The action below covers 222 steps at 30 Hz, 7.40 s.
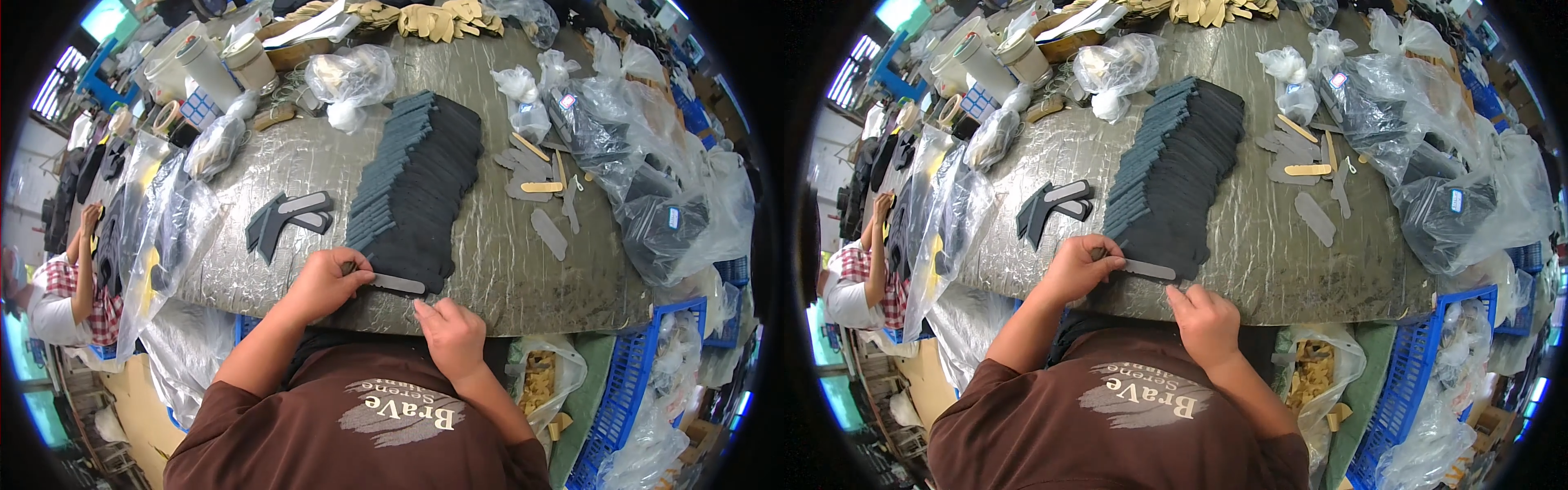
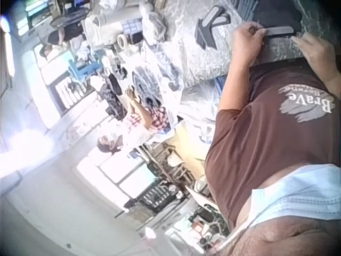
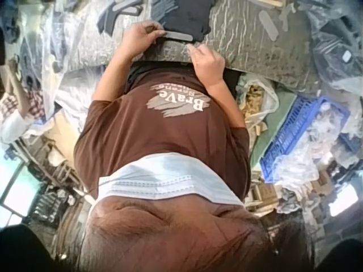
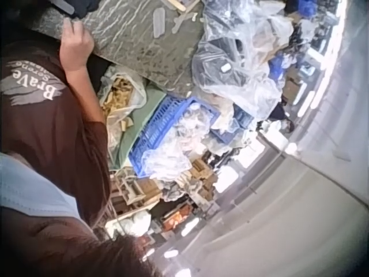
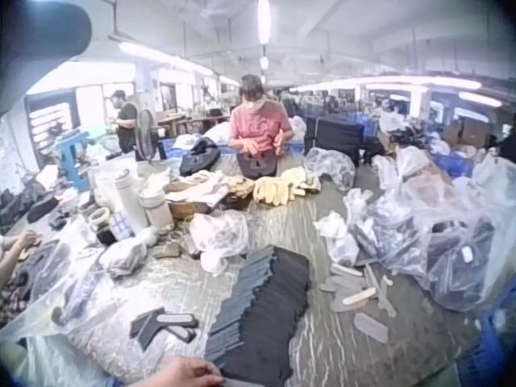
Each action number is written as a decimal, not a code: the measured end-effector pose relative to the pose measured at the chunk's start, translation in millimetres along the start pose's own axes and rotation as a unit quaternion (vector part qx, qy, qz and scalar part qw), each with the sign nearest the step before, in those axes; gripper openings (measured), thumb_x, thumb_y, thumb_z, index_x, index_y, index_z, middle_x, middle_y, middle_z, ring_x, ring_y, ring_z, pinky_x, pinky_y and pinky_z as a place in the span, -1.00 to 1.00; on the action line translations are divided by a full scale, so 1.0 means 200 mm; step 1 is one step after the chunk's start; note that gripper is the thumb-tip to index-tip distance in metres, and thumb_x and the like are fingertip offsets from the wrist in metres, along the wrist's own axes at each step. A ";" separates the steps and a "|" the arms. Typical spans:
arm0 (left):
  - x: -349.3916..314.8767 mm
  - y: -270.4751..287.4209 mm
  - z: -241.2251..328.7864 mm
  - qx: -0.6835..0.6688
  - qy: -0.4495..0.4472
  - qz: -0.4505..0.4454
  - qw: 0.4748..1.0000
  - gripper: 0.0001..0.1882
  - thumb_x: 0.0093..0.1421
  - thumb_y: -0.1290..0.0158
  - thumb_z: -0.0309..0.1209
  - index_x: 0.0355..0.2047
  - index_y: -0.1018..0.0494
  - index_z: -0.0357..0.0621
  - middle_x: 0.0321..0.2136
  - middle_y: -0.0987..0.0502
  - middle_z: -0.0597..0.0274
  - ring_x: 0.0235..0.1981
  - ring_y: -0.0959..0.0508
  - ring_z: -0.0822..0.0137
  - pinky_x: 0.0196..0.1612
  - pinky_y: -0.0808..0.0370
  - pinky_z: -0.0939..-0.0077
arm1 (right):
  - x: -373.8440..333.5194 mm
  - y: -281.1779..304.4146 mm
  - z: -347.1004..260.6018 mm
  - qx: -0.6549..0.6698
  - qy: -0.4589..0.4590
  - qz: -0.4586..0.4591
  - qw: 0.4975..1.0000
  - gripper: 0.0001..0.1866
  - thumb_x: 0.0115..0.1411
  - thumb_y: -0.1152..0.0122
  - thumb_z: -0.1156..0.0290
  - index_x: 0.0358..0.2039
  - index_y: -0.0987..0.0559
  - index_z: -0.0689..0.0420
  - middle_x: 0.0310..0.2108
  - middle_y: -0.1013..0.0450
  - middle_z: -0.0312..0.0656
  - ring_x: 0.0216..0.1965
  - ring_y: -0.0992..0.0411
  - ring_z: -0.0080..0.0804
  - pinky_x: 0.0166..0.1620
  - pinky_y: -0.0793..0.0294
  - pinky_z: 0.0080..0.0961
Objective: Pairing black shoe upper components with beige reinforcement strips and placing them into a plastic bag.
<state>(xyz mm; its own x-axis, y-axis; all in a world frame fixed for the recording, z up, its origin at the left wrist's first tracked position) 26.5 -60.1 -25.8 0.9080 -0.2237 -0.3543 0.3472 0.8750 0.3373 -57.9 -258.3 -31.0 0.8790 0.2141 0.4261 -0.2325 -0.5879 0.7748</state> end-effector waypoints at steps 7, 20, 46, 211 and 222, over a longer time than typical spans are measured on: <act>0.02 -0.02 0.06 0.096 0.035 -0.016 0.995 -0.89 0.04 -0.15 -0.46 -0.45 -0.54 -0.26 -0.69 -0.46 0.22 -0.65 -0.41 0.50 -0.54 -0.35 0.54 | 0.00 -0.02 0.01 -0.029 0.009 -0.031 0.999 -0.76 -0.08 -0.20 0.46 -0.31 -0.61 0.05 -0.56 -0.28 -0.31 -0.61 -0.36 -0.39 -0.58 -0.34 -0.44; 0.01 -0.04 0.10 0.164 0.006 0.004 0.986 -0.86 0.01 -0.15 -0.44 -0.46 -0.55 -0.28 -0.59 -0.53 -0.02 -0.56 -0.53 0.17 -0.42 -0.44 0.38 | 0.00 -0.04 0.00 -0.063 0.057 -0.016 0.996 -0.87 -0.02 -0.20 0.45 -0.40 -0.62 0.10 -0.12 -0.51 -0.37 -0.64 -0.32 -0.50 -0.58 -0.31 -0.54; 0.03 0.60 -0.08 0.238 -0.094 0.270 0.928 -0.62 -0.05 -0.26 -0.39 -0.21 -0.46 -0.20 -0.45 -0.52 0.03 -0.39 -0.53 0.08 -0.29 -0.46 0.30 | 0.15 -0.05 0.02 -0.039 -0.014 -0.077 0.996 -0.72 -0.07 -0.29 0.43 -0.26 -0.58 0.09 -0.05 -0.44 -0.24 -0.56 -0.47 -0.28 -0.44 -0.46 -0.34; 0.04 -0.08 0.06 0.215 -0.131 0.085 0.964 -0.87 0.00 -0.17 -0.45 -0.49 -0.53 -0.27 -0.57 -0.54 -0.01 -0.54 -0.55 0.08 -0.43 -0.46 0.32 | 0.01 -0.05 0.02 -0.040 0.060 -0.018 0.997 -0.93 0.00 -0.20 0.48 -0.48 -0.59 0.18 -0.19 -0.53 -0.31 -0.64 -0.36 -0.47 -0.55 -0.36 -0.50; 0.02 -0.04 0.06 0.305 -0.156 0.126 0.931 -0.93 -0.03 -0.16 -0.53 -0.53 -0.50 -0.26 -0.53 -0.50 0.03 -0.41 -0.54 0.03 -0.32 -0.47 0.34 | 0.02 -0.03 0.04 0.056 0.023 0.007 0.998 -0.88 -0.03 -0.24 0.53 -0.41 -0.56 0.16 -0.29 -0.52 -0.22 -0.53 -0.46 -0.29 -0.47 -0.45 -0.40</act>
<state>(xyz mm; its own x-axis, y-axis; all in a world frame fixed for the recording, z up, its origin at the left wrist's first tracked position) 29.4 -73.9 -18.5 0.9696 -0.2413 0.0414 0.0963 0.5313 0.8417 -50.0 -260.8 -37.4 0.8548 0.2391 0.4605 -0.1947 -0.6749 0.7118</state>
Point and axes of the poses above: each hand's wrist, its own x-axis towards the middle knuckle, its own y-axis out of the back of the hand, z = x × y, the point moved 4 cm from there along x, towards the middle knuckle
